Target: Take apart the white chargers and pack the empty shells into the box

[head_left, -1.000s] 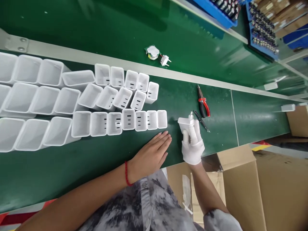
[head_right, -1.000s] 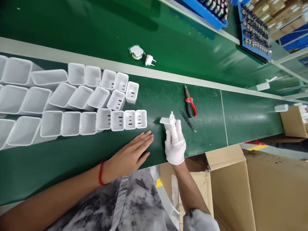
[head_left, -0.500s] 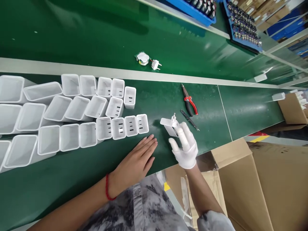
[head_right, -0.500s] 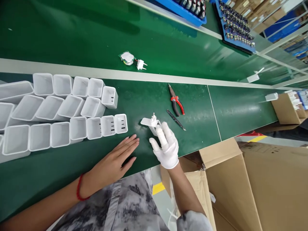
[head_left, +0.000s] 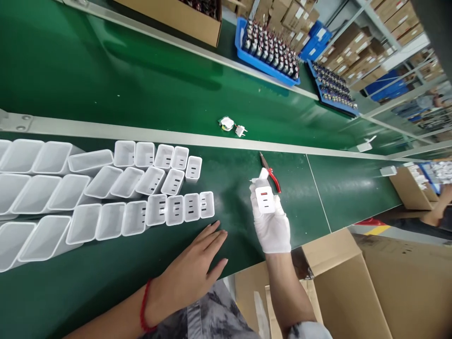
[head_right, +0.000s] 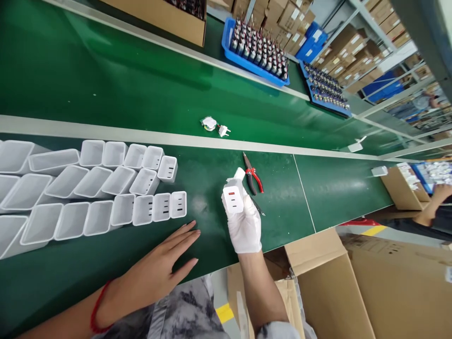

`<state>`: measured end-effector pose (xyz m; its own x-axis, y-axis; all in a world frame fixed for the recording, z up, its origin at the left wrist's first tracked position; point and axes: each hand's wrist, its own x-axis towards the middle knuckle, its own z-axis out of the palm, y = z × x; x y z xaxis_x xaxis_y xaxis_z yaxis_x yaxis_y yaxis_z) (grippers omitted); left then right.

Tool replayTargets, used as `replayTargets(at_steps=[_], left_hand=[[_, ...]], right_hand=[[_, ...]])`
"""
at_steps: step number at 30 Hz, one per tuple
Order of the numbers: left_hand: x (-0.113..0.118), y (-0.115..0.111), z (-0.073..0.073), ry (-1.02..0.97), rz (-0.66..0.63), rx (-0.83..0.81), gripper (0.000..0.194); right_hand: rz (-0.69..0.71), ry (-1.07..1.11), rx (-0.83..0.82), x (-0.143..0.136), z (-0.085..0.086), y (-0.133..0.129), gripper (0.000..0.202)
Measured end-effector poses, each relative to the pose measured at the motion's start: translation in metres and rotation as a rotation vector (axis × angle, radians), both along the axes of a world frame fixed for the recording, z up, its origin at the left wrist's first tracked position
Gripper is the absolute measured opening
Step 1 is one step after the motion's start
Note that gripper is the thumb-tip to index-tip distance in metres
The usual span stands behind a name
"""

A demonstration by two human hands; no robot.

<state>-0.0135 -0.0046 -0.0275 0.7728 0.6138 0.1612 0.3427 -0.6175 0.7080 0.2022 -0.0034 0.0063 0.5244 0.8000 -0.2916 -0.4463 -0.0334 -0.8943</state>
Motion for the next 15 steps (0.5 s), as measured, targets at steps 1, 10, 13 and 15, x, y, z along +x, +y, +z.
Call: replayTargets(at_steps=[1,10,13,15], left_hand=[[0.0,0.0,-0.001,-0.002,0.004,0.008,0.047],[0.001,0.004,0.003,0.002,-0.001,0.054,0.041],[0.0,0.009,0.017,-0.028,-0.006,0.097,0.036],[0.0,0.015,0.028,-0.07,0.011,0.156,0.033]], right_hand=[[-0.003,0.018,0.0,0.0,0.0,0.002,0.042],[0.053,-0.098,0.019,0.004,0.002,0.014,0.045],[-0.004,-0.455,0.01,0.029,0.002,0.038,0.041],[-0.092,-0.87,-0.007,0.058,0.0,0.07,0.04]])
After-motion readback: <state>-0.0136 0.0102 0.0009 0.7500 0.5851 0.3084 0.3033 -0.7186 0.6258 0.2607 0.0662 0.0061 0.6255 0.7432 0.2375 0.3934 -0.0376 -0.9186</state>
